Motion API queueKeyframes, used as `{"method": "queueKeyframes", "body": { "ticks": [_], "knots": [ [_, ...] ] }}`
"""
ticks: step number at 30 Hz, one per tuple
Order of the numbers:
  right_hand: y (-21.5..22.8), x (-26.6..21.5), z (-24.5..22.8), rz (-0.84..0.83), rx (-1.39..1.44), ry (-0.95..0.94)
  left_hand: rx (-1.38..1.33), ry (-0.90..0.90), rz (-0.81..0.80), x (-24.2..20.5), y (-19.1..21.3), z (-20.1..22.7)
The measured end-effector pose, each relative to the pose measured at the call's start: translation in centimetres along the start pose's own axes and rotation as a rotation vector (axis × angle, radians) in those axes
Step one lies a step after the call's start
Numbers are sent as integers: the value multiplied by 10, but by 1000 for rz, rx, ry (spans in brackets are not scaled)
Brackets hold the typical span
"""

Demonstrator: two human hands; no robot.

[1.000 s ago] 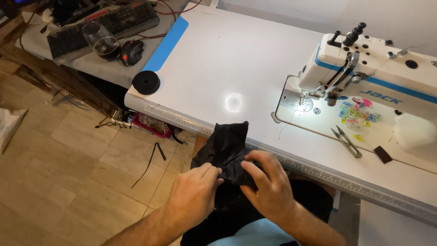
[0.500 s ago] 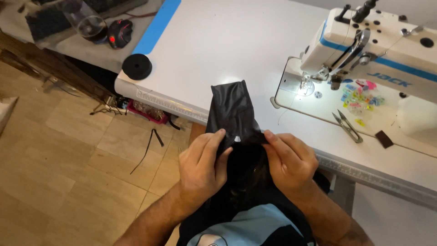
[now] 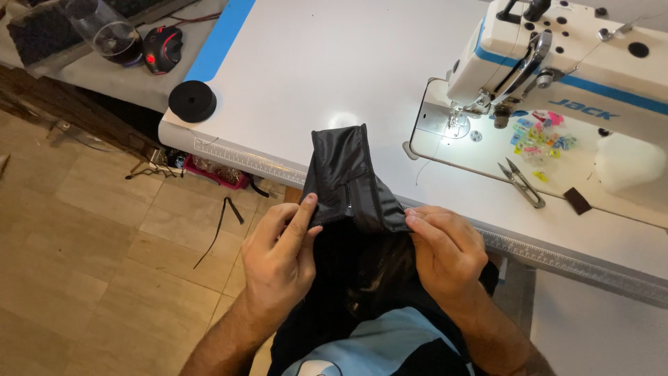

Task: Sewing a black bag with an industrial machine and turning it inside out.

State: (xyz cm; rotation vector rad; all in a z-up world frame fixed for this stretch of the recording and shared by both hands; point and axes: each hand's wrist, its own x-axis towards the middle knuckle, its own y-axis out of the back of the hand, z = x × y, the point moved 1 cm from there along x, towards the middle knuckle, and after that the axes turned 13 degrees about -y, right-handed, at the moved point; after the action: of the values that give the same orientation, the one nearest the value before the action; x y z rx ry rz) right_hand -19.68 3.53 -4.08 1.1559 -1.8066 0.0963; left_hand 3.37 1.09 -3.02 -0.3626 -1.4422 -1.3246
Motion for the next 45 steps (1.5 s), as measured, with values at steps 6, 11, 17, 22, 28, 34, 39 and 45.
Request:
{"method": "queueKeyframes", "body": {
  "ticks": [6,11,17,22,28,34,39,45],
  "knots": [
    [4,-27,-37,-13,-77,133,108,-108,27,9,-9,23],
    [-44,-79,-4,-448,150,-571,174,-222,67,-7,-25,35],
    [-61,-64,-9,-179,1050,-1100,161,-247,110,-15,-36,37],
    [-63,-82,7,-180,701,-748,165,-297,136,-10,-36,39],
    [-66,-108,27,-254,652,-736,159,-418,172,0,-37,41],
    [-108,-203,111,-488,2025,-1418,74,-523,82,10,-27,44],
    [-106,-203,111,-546,1903,-1386,38,-570,71,6,-29,43],
    [-107,-201,110,-627,1757,-1348,-63,-588,31,8,-23,41]
  ]
}}
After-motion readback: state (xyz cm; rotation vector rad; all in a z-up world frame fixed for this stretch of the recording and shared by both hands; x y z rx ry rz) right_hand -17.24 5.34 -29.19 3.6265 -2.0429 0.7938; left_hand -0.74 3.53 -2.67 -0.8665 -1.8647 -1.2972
